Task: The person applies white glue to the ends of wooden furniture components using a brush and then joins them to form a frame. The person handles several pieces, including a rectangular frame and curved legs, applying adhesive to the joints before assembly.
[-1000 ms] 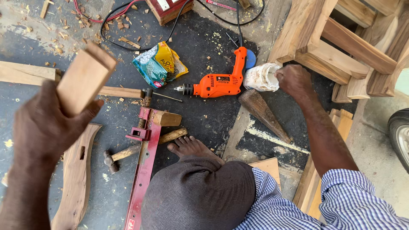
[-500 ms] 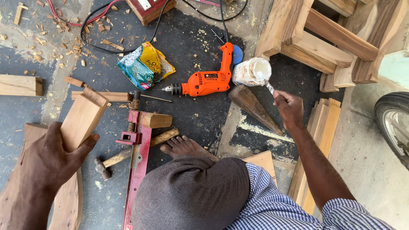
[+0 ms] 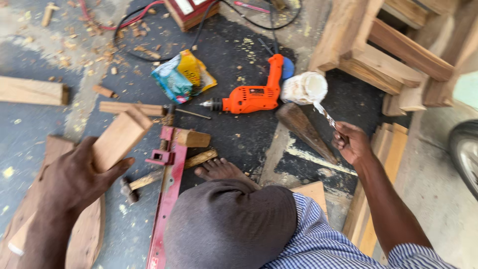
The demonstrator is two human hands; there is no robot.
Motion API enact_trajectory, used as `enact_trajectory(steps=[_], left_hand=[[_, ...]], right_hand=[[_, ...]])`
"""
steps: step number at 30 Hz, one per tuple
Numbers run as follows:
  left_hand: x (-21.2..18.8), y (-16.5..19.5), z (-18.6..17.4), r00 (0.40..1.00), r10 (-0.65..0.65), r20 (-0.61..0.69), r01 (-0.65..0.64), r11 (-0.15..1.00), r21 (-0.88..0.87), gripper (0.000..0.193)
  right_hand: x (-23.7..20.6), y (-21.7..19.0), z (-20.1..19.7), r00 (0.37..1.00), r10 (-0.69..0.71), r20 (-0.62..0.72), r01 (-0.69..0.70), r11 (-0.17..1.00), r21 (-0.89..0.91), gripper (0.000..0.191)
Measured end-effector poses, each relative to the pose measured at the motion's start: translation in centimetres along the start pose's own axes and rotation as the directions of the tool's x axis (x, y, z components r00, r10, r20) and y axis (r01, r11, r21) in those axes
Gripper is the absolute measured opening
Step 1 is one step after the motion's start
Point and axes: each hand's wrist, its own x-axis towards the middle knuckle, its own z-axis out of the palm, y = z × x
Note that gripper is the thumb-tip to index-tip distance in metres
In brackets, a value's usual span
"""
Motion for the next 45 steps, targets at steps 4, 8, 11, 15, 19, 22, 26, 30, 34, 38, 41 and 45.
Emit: enact_trajectory(steps=[4,8,11,15,19,22,26,30,34,38,41,45], left_hand=[[-0.2,0.3,-0.9,0.996,0.088,0.033,-0.089,0.996,0.025,0.061],[-1.2,-0.2,-2.3,0.949,0.290,-0.126,-0.299,0.952,-0.059,0.058],[-2.1,-0.5,-3.9,0.918,0.347,-0.191,-0.365,0.929,-0.068,0.057],[-3.0,-0.9,-4.9,0.963,0.254,-0.085,-0.259,0.965,-0.045,0.050],[-3.1,-1.7,-4.3,0.923,0.330,-0.197,-0.343,0.939,-0.031,0.061],[-2.9,-2.0,-3.7,0.926,0.335,-0.173,-0.343,0.939,-0.018,0.060],[-2.6,-2.2,-3.6,0.937,0.319,-0.143,-0.330,0.942,-0.058,0.061],[-2.5,-2.0,-3.7,0.959,0.274,-0.071,-0.279,0.957,-0.075,0.060],[-2.6,-1.6,-3.8,0.959,0.280,-0.050,-0.281,0.959,-0.022,0.062],[-2.6,-1.4,-3.8,0.956,0.291,-0.036,-0.292,0.957,-0.001,0.064],[-2.6,-1.4,-3.8,0.958,0.285,-0.018,-0.285,0.959,0.002,0.063],[-2.4,-1.7,-3.9,0.955,0.293,-0.048,-0.294,0.956,-0.024,0.069]], right_hand=[[0.3,-0.4,8.9,0.962,0.008,0.272,-0.025,0.998,0.058,0.026],[1.4,-1.0,23.4,0.774,-0.026,0.633,0.032,0.999,0.002,0.023],[0.7,-1.9,31.9,0.706,-0.071,0.705,0.264,0.950,-0.168,0.023],[-0.5,-2.7,37.9,0.603,-0.110,0.790,0.570,0.752,-0.330,0.027],[-1.0,-3.0,39.9,0.538,-0.108,0.836,0.763,0.484,-0.429,0.027],[-1.4,-3.1,40.0,0.454,-0.143,0.880,0.860,0.328,-0.391,0.024],[-2.2,-3.6,39.6,0.188,-0.189,0.964,0.981,-0.011,-0.193,0.020],[-1.9,-4.2,40.1,-0.010,-0.186,0.982,0.982,-0.188,-0.025,0.022],[-0.3,-4.5,41.5,-0.114,-0.196,0.974,0.967,-0.247,0.063,0.023],[0.5,-5.0,41.8,-0.047,-0.198,0.979,0.973,-0.229,0.000,0.023],[0.1,-4.8,41.3,-0.036,-0.205,0.978,0.977,-0.215,-0.010,0.022],[-1.1,-4.2,40.4,-0.020,-0.182,0.983,0.992,-0.130,-0.004,0.020]])
